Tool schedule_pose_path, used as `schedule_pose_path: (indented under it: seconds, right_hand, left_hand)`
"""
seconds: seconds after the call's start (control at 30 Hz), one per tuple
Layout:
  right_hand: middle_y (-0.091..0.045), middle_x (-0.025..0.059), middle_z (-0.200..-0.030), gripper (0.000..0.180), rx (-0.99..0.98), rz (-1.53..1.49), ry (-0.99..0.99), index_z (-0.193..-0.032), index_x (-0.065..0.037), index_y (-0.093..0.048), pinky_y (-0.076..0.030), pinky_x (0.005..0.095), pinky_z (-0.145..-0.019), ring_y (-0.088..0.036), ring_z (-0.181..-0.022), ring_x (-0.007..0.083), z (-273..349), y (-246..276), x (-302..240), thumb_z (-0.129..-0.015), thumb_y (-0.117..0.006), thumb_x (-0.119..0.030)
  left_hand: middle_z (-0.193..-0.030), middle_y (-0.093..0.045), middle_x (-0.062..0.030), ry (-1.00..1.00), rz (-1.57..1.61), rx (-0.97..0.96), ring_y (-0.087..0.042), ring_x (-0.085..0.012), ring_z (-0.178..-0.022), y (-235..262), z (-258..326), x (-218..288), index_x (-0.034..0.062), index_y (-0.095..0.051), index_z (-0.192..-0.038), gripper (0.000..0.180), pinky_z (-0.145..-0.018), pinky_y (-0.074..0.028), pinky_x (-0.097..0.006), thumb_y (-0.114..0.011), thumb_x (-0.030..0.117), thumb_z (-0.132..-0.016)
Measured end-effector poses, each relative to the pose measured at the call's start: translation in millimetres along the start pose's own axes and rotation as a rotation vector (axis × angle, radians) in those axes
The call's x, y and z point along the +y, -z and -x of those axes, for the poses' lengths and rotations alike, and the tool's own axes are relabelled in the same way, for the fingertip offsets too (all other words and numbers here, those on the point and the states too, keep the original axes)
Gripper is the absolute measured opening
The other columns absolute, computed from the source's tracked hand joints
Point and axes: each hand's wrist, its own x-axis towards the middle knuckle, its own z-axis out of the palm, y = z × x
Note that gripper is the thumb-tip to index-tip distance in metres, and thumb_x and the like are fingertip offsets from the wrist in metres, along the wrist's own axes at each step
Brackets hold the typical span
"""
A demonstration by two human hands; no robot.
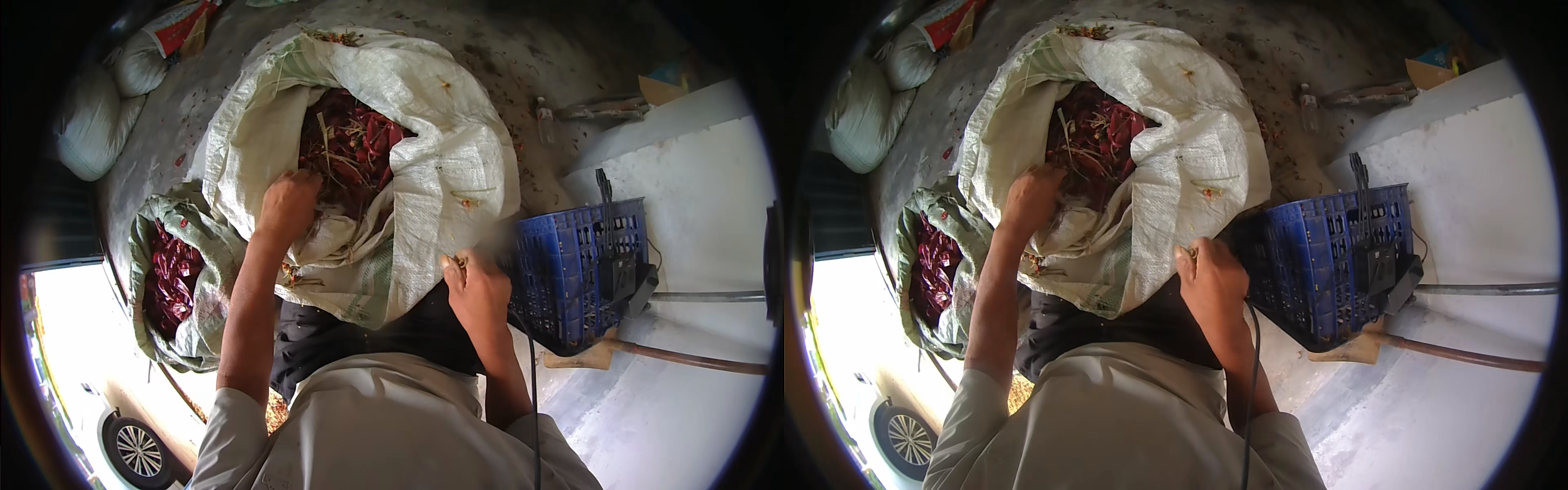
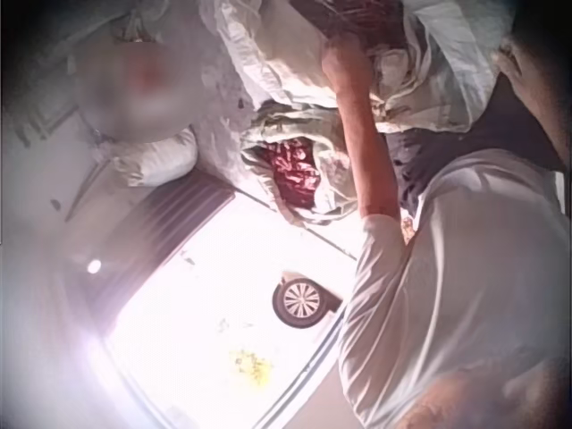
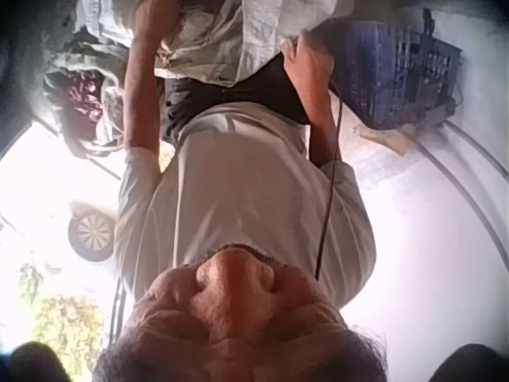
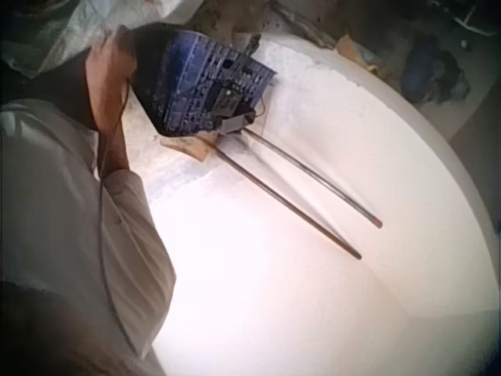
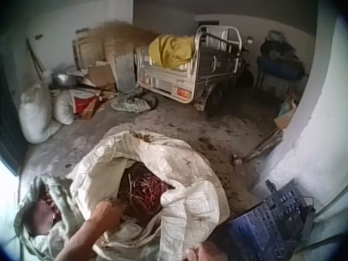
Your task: The person sits on the floor and processes dried red peppers from a large white sack. They repeatedly pick peppers, remove stems by hand, and occasionally use scissors to cut stems before placing the peppers back into the sack.
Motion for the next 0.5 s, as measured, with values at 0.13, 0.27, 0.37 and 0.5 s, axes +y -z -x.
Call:
schedule_pose_path:
  seconds: [0.13, 0.27, 0.37, 0.5]
  right_hand:
    - [-0.055, 0.0148, -0.130, 0.031, 0.200, 0.307, 0.154, -0.106, -0.003, -0.066, -0.043, 0.0474, -0.094, -0.054, -0.116, 0.0371, -12, -2, 2, -0.075, -0.066, -0.004]
    - [-0.063, 0.0146, -0.114, 0.020, 0.269, 0.174, 0.250, -0.101, -0.004, -0.066, -0.049, 0.0439, -0.083, -0.063, -0.101, 0.0328, -20, 5, -36, -0.081, -0.066, -0.006]
    - [-0.068, 0.0151, -0.095, 0.013, 0.083, -0.338, 0.221, -0.100, -0.003, -0.066, -0.053, 0.0404, -0.071, -0.067, -0.082, 0.0324, -24, -9, -58, -0.087, -0.066, -0.007]
    - [-0.066, 0.0139, -0.074, 0.015, -0.070, -0.494, 0.298, -0.088, -0.002, -0.063, -0.051, 0.0365, -0.057, -0.066, -0.063, 0.0279, -41, -31, -94, -0.088, -0.070, -0.015]
  left_hand:
    - [-0.091, -0.065, -0.0136, 0.031, 0.234, 0.190, -0.063, -0.0324, -0.086, 6, 16, -12, 0.0043, -0.064, -0.096, 0.015, -0.076, -0.052, -0.041, -0.062, 0.002, -0.082]
    - [-0.086, -0.065, -0.0076, 0.395, 0.869, 0.383, -0.058, -0.0162, -0.067, 19, 41, -11, 0.0043, -0.061, -0.097, 0.007, -0.062, -0.047, -0.031, -0.062, 0.007, -0.091]
    - [-0.086, -0.064, -0.0041, 0.605, 1.481, 0.377, -0.055, -0.0090, -0.067, 32, 50, -1, 0.0046, -0.060, -0.105, 0.012, -0.057, -0.043, -0.025, -0.060, 0.011, -0.095]
    - [-0.086, -0.063, -0.0032, 0.582, 1.840, 0.487, -0.055, -0.0068, -0.067, 40, 58, 15, 0.0030, -0.058, -0.115, 0.018, -0.055, -0.041, -0.020, -0.057, 0.012, -0.099]
